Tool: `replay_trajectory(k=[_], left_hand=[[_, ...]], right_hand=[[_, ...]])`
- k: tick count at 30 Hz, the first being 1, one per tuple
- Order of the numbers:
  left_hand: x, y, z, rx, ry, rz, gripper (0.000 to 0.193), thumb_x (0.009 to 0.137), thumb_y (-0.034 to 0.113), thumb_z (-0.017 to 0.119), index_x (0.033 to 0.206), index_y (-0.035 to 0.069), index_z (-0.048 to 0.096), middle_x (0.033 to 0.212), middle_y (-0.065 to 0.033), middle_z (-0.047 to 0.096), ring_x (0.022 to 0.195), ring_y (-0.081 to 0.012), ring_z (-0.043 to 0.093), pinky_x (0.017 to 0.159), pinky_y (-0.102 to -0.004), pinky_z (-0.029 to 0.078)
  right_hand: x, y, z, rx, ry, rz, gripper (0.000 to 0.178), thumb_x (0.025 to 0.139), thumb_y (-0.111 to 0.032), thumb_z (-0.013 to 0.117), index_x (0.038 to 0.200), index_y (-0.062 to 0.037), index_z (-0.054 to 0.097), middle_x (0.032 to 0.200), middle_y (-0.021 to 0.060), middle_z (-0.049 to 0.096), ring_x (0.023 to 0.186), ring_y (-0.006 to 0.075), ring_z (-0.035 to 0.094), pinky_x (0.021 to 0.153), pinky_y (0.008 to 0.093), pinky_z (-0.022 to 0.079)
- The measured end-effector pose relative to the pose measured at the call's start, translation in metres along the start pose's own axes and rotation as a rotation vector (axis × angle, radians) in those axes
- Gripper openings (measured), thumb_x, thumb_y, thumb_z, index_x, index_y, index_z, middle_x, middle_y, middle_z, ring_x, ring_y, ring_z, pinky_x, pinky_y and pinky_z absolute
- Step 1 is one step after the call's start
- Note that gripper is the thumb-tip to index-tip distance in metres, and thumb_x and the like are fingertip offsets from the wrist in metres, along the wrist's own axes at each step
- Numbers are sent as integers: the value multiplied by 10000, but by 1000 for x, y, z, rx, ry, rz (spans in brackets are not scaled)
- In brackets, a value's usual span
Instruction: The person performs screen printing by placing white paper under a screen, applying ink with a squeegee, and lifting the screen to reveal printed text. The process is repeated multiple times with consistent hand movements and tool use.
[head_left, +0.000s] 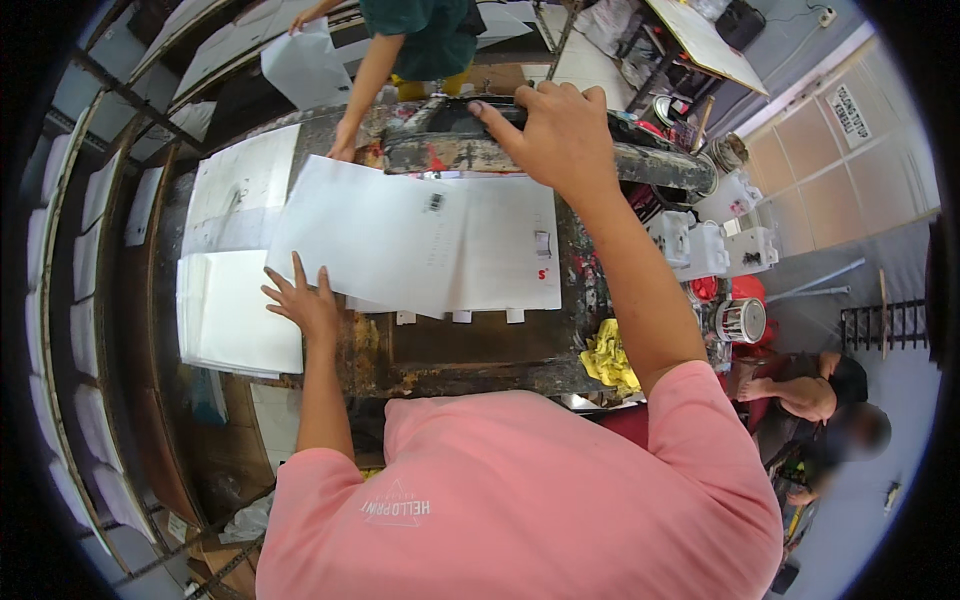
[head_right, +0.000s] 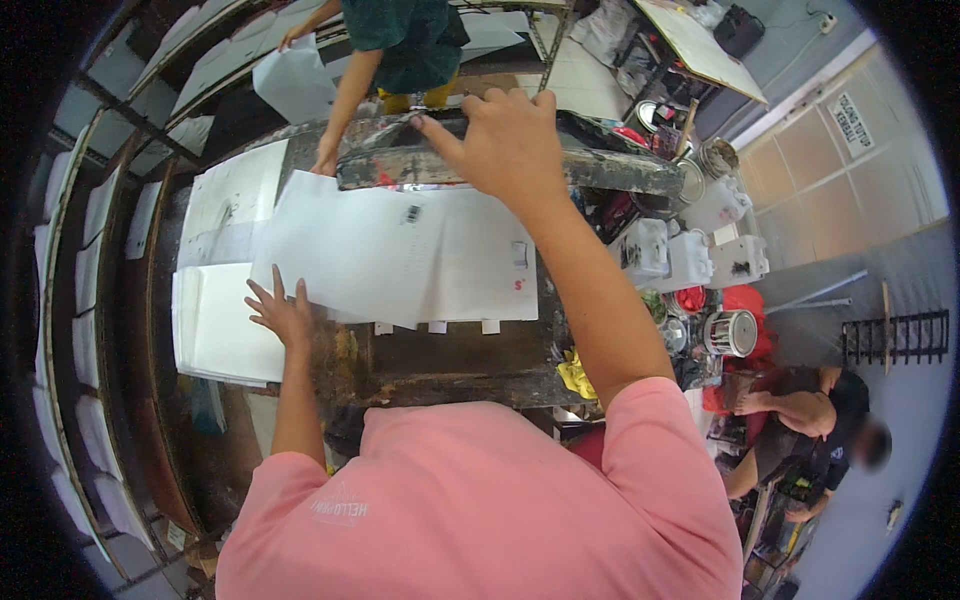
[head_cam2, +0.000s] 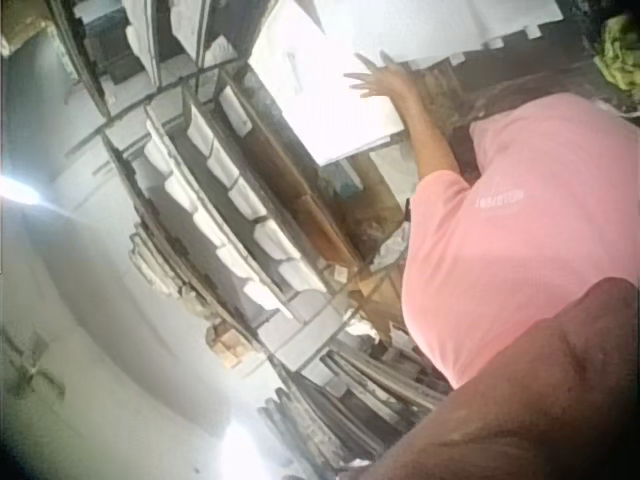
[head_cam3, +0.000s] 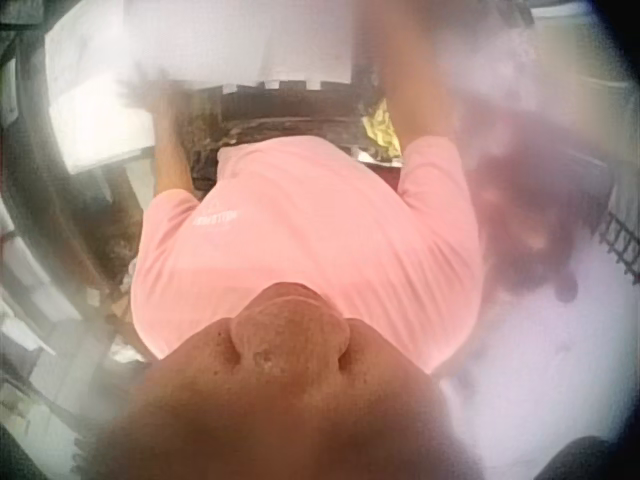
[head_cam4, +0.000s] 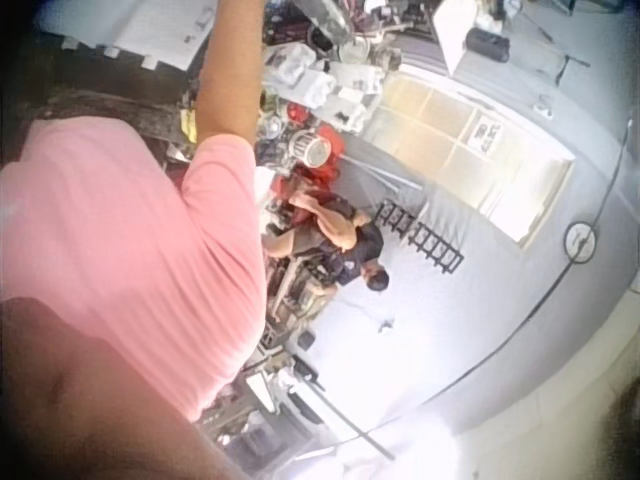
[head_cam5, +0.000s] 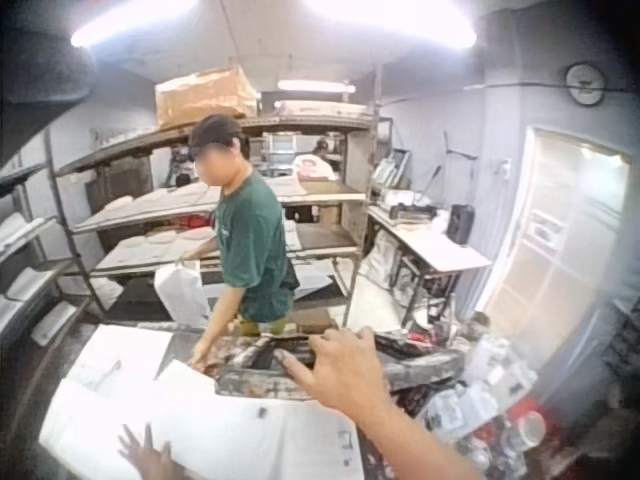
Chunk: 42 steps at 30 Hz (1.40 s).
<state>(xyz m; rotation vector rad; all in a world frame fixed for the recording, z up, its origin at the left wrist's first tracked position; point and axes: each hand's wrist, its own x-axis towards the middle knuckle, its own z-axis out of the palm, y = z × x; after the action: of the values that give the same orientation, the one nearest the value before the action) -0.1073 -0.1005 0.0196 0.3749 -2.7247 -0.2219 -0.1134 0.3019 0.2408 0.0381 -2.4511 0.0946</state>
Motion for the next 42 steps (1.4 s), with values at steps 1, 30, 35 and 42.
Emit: replay_trajectory(k=[1, 30, 35, 42], left_hand=[[-17, -5, 36, -512, -61, 66, 580, 998, 290, 722, 1543, 169, 566, 1690, -169, 386, 1592, -367, 296, 1288, -645, 104], [-93, 156, -74, -1916, -902, 125, 801, 1101, 456, 557, 1670, 10, 213, 1690, -180, 360, 1564, -298, 363, 1297, -477, 278], [-95, 123, -114, -2033, -1152, -1065, 1327, 913, 882, 472, 1643, -70, -96, 1660, -349, 273, 1568, -418, 313, 1244, -512, 387], [-149, 69, 25, -1701, -1384, -1015, 1457, 858, 958, 431, 1580, -81, -292, 1571, -390, 365, 1458, -456, 469, 1215, -507, 418]], right_hand=[[4, -5, -1, 16, 18, -18, 681, 958, -685, 596, 882, -43, 811, 830, 130, 737, 805, 296, 682, 823, 475, 392], [-30, -18, -5, -38, -255, 38, 692, 955, -694, 587, 1090, -32, 739, 963, 166, 732, 970, 356, 686, 840, 501, 452], [-140, -11, 33, 111, -625, -11, 460, 924, -353, 704, 1287, -75, 652, 1167, 163, 688, 1130, 372, 627, 970, 526, 452], [-240, -12, 87, 292, -771, 93, 438, 855, -99, 690, 1294, -110, 690, 1176, 97, 701, 1185, 346, 611, 994, 528, 416]])
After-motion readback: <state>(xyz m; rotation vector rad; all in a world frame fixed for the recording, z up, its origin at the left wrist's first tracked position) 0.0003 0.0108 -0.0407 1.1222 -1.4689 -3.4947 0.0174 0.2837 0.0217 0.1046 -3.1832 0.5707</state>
